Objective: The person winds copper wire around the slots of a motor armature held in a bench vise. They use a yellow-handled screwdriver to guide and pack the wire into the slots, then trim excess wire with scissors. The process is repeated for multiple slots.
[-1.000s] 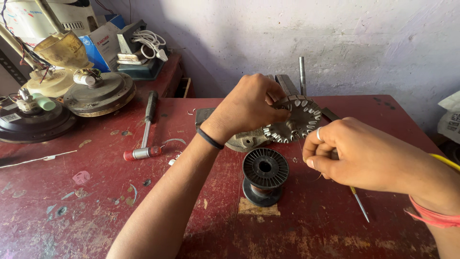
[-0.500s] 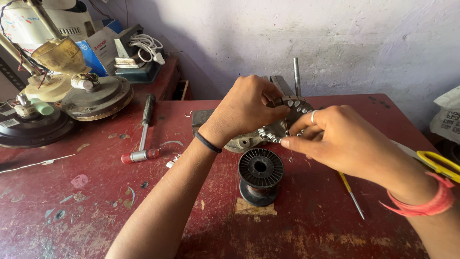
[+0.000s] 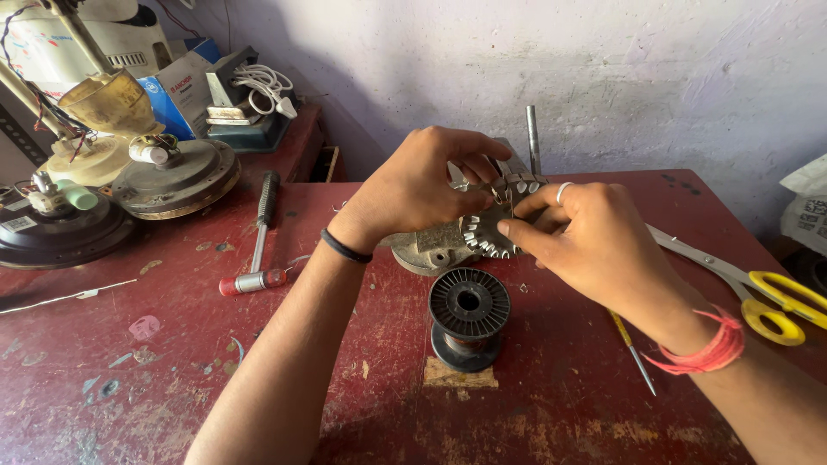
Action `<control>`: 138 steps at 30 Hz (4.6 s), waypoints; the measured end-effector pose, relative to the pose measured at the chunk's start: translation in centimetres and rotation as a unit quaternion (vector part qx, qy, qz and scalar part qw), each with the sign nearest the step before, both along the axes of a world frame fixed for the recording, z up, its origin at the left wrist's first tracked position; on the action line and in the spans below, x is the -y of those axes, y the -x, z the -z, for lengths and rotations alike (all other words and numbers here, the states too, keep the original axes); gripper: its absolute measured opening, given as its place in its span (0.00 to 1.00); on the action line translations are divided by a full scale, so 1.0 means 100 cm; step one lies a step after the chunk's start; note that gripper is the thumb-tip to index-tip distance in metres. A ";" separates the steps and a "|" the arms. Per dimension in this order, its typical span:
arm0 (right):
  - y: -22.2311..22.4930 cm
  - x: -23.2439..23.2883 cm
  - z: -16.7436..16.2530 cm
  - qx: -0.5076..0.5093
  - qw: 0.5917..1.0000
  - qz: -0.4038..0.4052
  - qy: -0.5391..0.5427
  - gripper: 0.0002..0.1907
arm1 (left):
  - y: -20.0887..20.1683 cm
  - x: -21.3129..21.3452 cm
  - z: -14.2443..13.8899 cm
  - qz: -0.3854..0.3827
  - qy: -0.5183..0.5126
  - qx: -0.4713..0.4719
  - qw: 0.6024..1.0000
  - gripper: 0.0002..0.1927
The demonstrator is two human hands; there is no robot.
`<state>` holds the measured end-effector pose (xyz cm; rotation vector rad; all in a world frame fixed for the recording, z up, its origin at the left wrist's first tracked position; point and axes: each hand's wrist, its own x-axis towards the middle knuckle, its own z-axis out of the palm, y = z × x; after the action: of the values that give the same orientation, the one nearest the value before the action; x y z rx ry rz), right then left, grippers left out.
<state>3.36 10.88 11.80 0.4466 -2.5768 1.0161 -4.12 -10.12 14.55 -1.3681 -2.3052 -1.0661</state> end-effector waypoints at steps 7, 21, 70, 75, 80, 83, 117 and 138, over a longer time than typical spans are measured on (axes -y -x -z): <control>-0.001 0.001 0.006 -0.047 0.999 0.005 0.016 0.04 | -0.002 -0.012 0.007 -0.020 0.003 -0.018 1.000 0.24; -0.020 0.008 -0.017 0.117 0.993 0.002 -0.010 0.05 | 0.001 -0.019 0.013 -0.057 0.006 -0.023 0.998 0.18; -0.037 -0.013 -0.046 0.208 0.975 0.051 -0.067 0.15 | -0.050 0.011 -0.036 0.021 0.062 -0.038 0.997 0.11; -0.033 -0.032 -0.041 0.105 0.989 -0.102 0.023 0.17 | -0.069 -0.001 -0.037 0.032 0.166 0.037 0.985 0.10; -0.027 -0.043 -0.044 0.131 0.988 -0.082 0.012 0.20 | -0.095 -0.016 -0.027 -0.137 0.385 0.092 0.908 0.28; -0.030 -0.046 -0.050 0.132 0.985 -0.021 -0.106 0.22 | -0.110 -0.032 -0.012 -0.137 0.435 0.128 0.881 0.36; -0.017 -0.066 -0.041 0.227 0.963 -0.118 -0.085 0.07 | -0.071 0.063 -0.035 -0.216 0.359 0.253 0.872 0.37; -0.048 -0.036 -0.051 0.327 0.913 -0.136 -0.205 0.17 | -0.078 -0.015 0.021 -0.074 0.490 0.115 0.861 0.45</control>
<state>8.17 14.50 16.91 0.6790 -3.4393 0.7896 3.65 -8.58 12.40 -1.3123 -3.2562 0.1017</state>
